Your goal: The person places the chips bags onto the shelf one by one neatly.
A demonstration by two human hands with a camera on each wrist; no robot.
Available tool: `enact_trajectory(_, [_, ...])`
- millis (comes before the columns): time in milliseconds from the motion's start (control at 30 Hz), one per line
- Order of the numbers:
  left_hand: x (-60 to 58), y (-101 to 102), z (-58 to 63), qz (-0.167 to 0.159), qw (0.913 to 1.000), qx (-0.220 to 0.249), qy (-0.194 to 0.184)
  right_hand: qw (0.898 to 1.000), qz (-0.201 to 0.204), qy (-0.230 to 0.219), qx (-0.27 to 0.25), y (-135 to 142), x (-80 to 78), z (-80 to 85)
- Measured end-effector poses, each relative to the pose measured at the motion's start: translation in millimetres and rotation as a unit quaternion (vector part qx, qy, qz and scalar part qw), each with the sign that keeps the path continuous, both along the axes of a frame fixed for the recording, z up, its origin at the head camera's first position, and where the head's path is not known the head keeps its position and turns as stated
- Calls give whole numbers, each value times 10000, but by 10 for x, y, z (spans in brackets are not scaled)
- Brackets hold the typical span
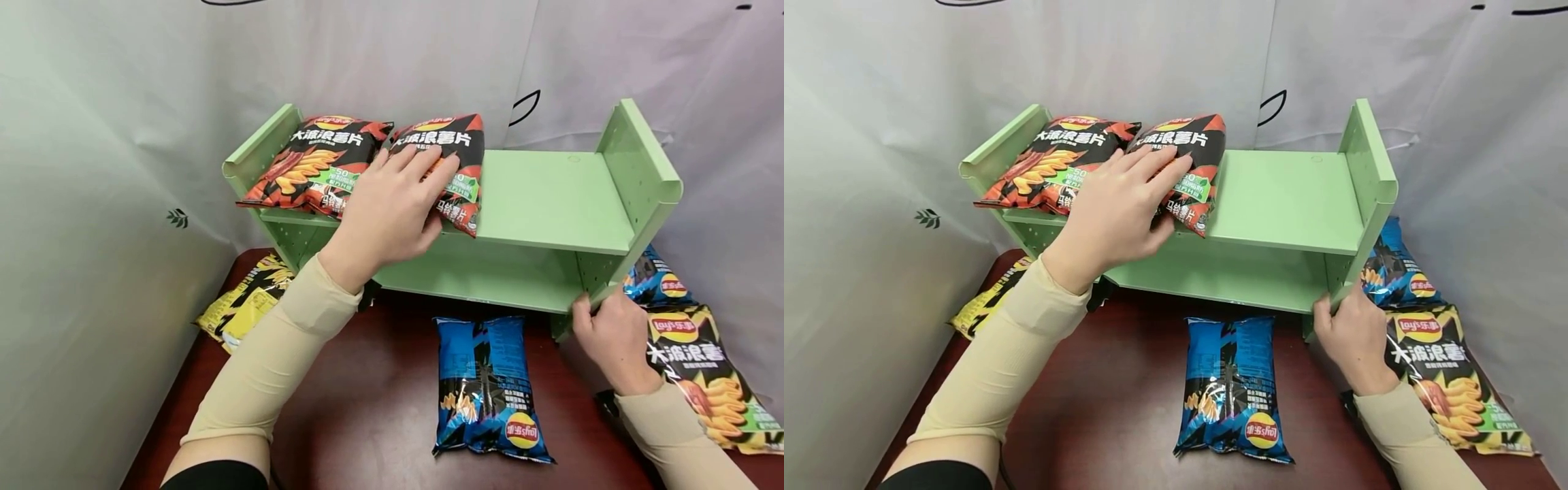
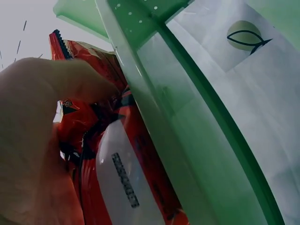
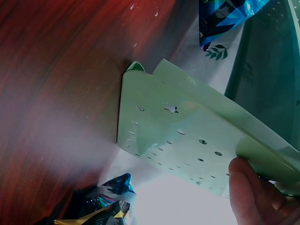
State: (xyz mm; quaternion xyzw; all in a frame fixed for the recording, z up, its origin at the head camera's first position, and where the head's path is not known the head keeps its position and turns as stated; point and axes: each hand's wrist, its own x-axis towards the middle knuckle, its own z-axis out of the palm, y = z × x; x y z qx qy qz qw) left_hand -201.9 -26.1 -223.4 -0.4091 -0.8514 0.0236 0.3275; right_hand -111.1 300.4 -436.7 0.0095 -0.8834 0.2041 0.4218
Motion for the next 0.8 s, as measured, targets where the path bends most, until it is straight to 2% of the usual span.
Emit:
enact_trajectory(267, [66, 71, -33, 238, 9986, -266, -396, 10000, 5, 83, 8, 8, -4, -17])
enact_trajectory(567, [115, 122, -116, 478, 9974, -439, -299, 9999, 13, 92, 39, 9, -12, -28])
enact_trajectory(800, [135, 125, -172, 505, 9979, -401, -79, 9998, 6, 170, 65, 17, -21, -25])
